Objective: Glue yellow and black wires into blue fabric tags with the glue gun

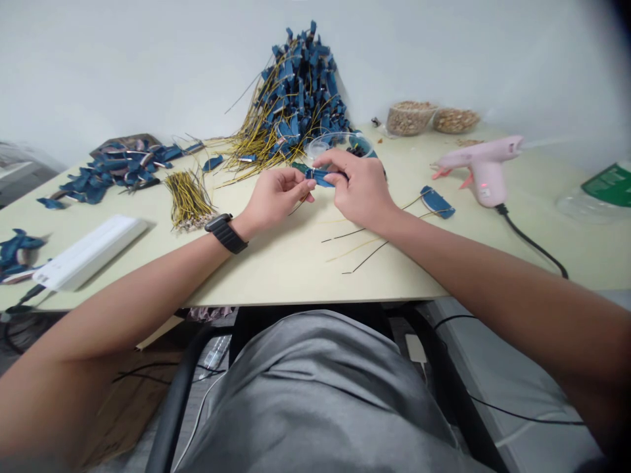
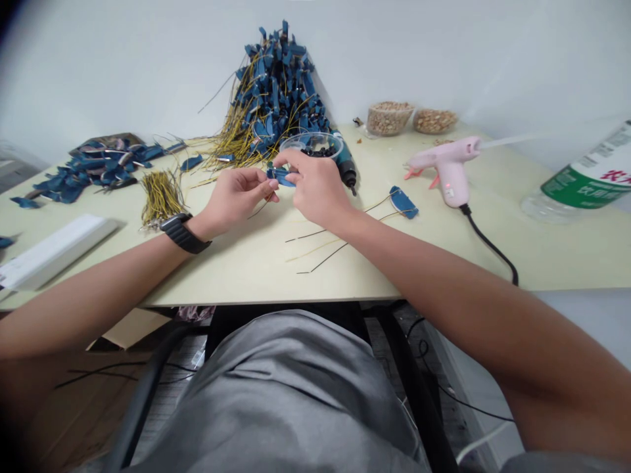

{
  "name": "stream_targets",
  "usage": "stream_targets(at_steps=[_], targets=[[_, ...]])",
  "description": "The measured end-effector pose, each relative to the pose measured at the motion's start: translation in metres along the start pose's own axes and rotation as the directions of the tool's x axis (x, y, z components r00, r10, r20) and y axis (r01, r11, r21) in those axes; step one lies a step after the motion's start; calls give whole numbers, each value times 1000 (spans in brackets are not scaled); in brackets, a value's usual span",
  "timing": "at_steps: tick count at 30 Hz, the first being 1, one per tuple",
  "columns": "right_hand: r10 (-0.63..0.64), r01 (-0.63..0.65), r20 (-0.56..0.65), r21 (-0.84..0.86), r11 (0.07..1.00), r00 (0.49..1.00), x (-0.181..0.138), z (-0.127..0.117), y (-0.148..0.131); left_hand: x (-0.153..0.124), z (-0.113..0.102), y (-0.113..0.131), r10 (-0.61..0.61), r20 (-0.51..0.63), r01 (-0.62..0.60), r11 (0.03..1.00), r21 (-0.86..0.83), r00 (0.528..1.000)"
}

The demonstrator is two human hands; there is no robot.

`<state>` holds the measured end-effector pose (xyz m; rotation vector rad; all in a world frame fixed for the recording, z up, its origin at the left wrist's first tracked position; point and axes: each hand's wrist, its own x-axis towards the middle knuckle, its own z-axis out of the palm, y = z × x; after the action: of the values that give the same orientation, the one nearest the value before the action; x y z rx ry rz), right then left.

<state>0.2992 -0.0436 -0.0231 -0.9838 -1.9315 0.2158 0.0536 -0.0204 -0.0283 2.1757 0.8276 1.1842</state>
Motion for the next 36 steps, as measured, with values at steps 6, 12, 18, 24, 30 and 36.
stream_targets(at_steps=[6, 12, 18, 24, 30, 36], targets=[[-14, 14, -34, -20, 1000, 999, -1, 3, 2, 1, 4, 1, -23, 27, 24, 999, -44, 999], [6, -6, -4, 37, 999, 1000, -3, 0, 1, 1, 3, -2, -42, 64, 47, 996, -74, 997], [-99, 99, 9, 44, 994, 995, -4, 0, 5, -2, 2, -7, -25, 52, 28, 998, -48, 998], [-117, 117, -4, 84, 990, 993, -4, 4, 6, 0, 4, -20, 44, -96, -52, 995, -88, 994], [122, -120, 17, 370, 921, 992, 1, 15, 10, 5, 4, -32, 124, -62, -135, 968, -213, 990], [297, -347, 181, 532, 772, 938, 8, 13, 5, 3, -1, -32, 129, -34, -133, 969, -208, 991]])
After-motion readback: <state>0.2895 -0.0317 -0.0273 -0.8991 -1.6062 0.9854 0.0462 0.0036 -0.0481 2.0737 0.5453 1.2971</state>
